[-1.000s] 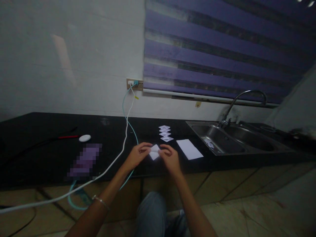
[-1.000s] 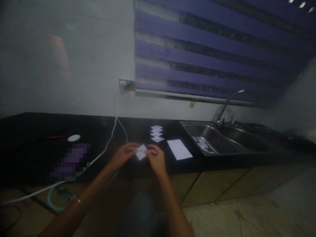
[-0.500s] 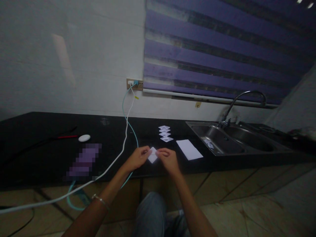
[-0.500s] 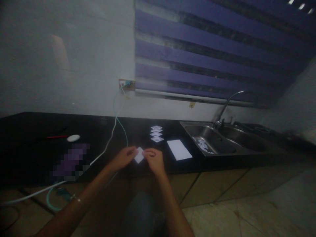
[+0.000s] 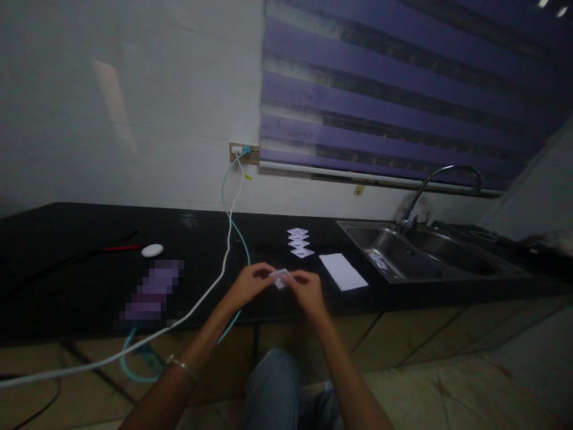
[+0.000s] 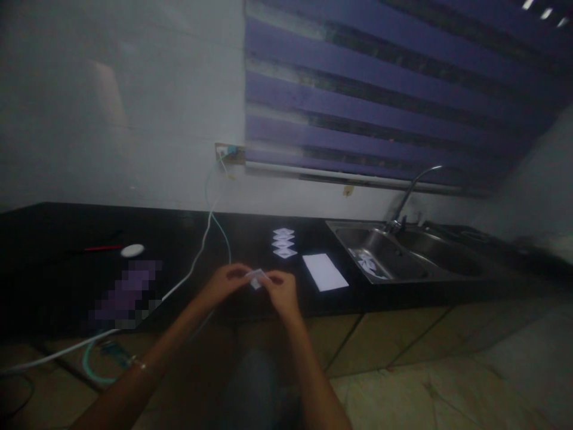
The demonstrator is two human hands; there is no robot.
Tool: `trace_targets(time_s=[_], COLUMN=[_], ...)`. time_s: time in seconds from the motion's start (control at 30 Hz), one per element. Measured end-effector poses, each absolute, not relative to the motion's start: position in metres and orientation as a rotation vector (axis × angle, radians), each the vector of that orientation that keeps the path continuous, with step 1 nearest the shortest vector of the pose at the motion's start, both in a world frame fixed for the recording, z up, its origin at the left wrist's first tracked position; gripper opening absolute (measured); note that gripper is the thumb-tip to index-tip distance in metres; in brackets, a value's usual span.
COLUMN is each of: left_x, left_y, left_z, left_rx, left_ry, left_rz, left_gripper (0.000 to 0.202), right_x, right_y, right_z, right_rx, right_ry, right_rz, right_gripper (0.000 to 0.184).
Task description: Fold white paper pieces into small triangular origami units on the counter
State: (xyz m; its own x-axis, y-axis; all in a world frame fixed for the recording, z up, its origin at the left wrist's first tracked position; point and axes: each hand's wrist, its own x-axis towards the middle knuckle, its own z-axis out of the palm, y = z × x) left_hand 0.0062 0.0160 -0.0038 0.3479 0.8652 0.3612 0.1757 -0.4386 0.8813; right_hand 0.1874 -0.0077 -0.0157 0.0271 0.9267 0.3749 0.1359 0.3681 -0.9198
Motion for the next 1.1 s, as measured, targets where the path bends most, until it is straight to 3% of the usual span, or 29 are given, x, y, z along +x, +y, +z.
trace_targets(time_s=[0.13,0.33,0.6,0.77,0.93,1.1], left_x=[0.0011,0.0022,0.0034,0.0016,0.0006,-0.0007], left_y=[0.0195,0.0164,0.0173,0.0163,0.0176,0.0188], left_z=[-0.0072,-0.0020,-0.0003,0.0006,-0.0019,-0.0046], left_rx=[1.829,1.576,1.498,1.476,1.472,1.460], left_ry=[1.013,0.996,1.015,0.997,0.992,1.005], left_rz=[1.190,1.086,1.110,1.062,1.068,1.078], left_gripper=[0.026,0.036,0.034,0.044,0.036,0.036], right_x=[0.1864,0.1855,0.1894,0.1873,0.1886,0.1893], right_y=[-0.0098,-0.0140,-0.0129,-0.0107,-0.0073,-0.0072], right_z=[-0.0119,-0.0107,-0.0115,-0.0156,-0.0190,-0.0177], right_rx=[-1.080,-1.008,-0.964,-0.955,-0.962,-0.973], right_ry=[-1.408,-1.359,-1.351,-1.288,-1.307,-1.327], right_rz=[0.725,0.943,1.040,1.038,1.046,1.061], right_gripper=[0.021,0.031,0.033,0.050,0.036,0.035])
